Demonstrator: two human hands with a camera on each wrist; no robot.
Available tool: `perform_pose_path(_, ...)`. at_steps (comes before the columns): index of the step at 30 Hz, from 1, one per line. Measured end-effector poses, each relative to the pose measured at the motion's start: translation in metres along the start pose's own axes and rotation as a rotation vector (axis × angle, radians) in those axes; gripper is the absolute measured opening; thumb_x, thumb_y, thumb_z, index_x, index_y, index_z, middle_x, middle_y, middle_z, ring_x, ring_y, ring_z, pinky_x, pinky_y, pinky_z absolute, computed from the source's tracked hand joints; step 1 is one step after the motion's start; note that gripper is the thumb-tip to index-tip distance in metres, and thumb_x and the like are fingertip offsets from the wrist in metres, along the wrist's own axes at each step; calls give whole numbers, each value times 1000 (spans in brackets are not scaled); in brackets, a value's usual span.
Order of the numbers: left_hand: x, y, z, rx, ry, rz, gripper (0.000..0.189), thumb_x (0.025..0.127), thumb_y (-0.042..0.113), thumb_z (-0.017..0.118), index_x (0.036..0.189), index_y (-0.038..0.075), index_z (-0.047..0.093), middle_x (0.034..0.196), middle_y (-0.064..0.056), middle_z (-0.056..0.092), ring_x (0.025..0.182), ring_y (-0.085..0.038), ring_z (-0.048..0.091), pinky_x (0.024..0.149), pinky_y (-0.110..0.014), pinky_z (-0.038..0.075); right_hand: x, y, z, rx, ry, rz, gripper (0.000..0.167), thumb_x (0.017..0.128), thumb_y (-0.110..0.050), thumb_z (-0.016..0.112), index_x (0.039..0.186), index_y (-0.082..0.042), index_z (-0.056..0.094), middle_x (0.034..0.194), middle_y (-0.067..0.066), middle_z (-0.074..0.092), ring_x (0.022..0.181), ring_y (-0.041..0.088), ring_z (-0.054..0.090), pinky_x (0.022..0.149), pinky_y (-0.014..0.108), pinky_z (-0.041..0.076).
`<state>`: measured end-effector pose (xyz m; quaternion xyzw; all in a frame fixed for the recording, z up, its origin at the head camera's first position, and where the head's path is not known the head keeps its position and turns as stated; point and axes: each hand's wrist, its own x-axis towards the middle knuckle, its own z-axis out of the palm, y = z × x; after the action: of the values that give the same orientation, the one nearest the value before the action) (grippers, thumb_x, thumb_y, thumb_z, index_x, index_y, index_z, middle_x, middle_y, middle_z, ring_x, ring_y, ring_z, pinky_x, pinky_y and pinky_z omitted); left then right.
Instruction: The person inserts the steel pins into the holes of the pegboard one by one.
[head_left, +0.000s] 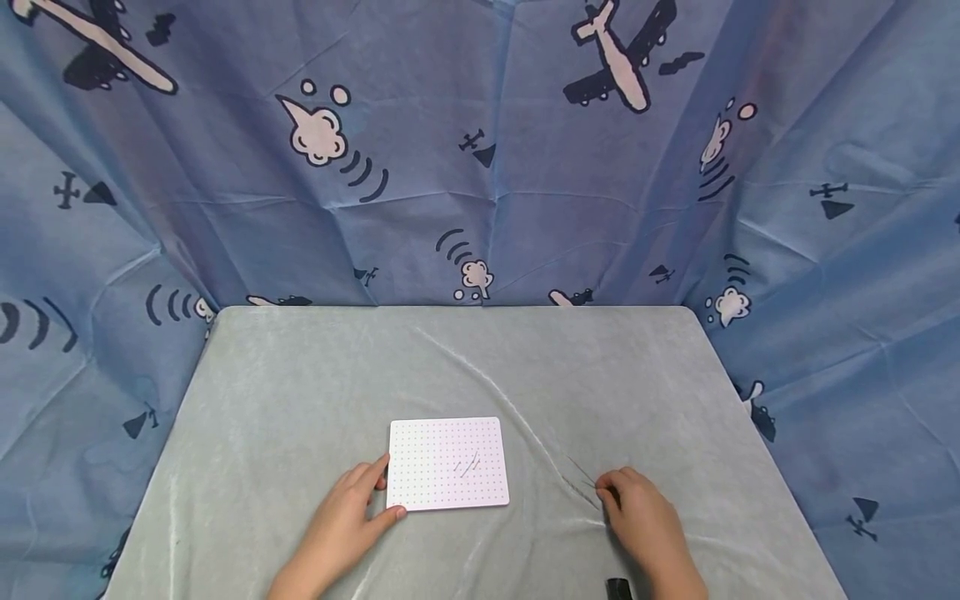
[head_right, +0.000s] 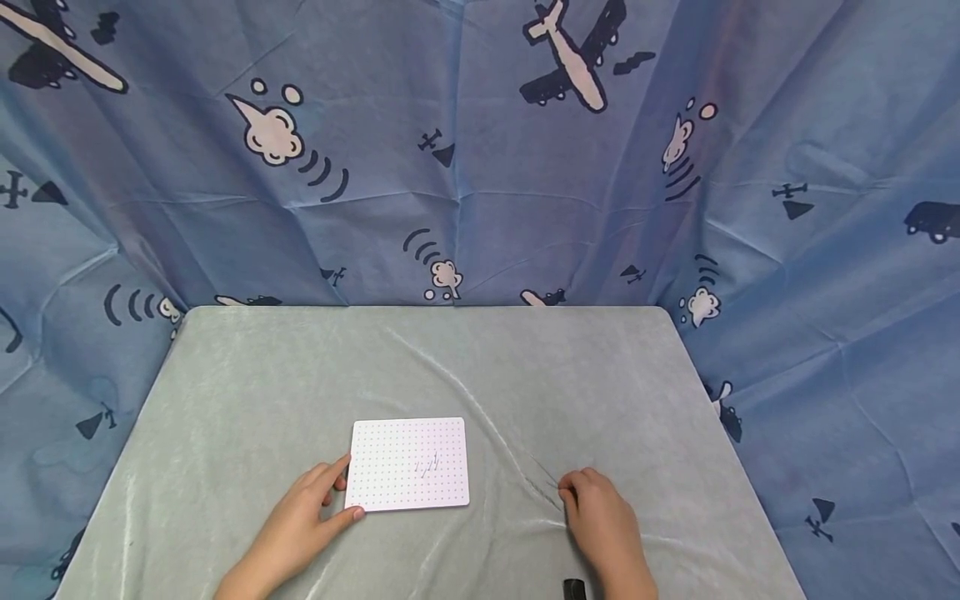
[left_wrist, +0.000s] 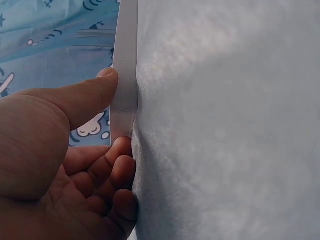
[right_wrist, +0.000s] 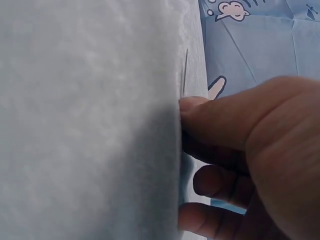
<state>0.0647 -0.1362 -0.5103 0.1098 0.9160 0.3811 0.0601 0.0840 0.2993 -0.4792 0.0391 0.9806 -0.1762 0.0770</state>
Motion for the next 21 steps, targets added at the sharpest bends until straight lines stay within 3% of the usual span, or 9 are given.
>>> perform_pose_path(8, 0, 0, 1, 2, 6, 7, 77, 85, 24, 97, 149, -1, 63, 103, 18, 57, 88, -3, 50, 82, -29, 49, -3, 2, 8, -1, 73, -24, 8, 102, -6, 76, 97, -10, 71, 93, 0, 64, 88, 22, 63, 76, 48, 56)
perform_pose_path(15, -1, 0, 1, 3, 4, 3, 77, 86, 24, 96, 150, -1, 63, 103, 18, 56, 88, -3, 49, 82, -29, 48, -3, 4, 10, 18, 127, -34, 2, 104, -2, 71, 106, -3, 71, 99, 8, 71, 95, 33, 71, 83, 55, 58)
perform_pose_path(21, -1, 0, 1, 1, 0, 4, 76, 86, 24, 96, 150, 0, 63, 103, 18, 56, 88, -3, 49, 81, -29, 48, -3, 4, 9, 23, 171, -52, 14, 103, 3, 68, 116, 0, 73, 106, 13, 73, 102, 39, 71, 88, 60, 57)
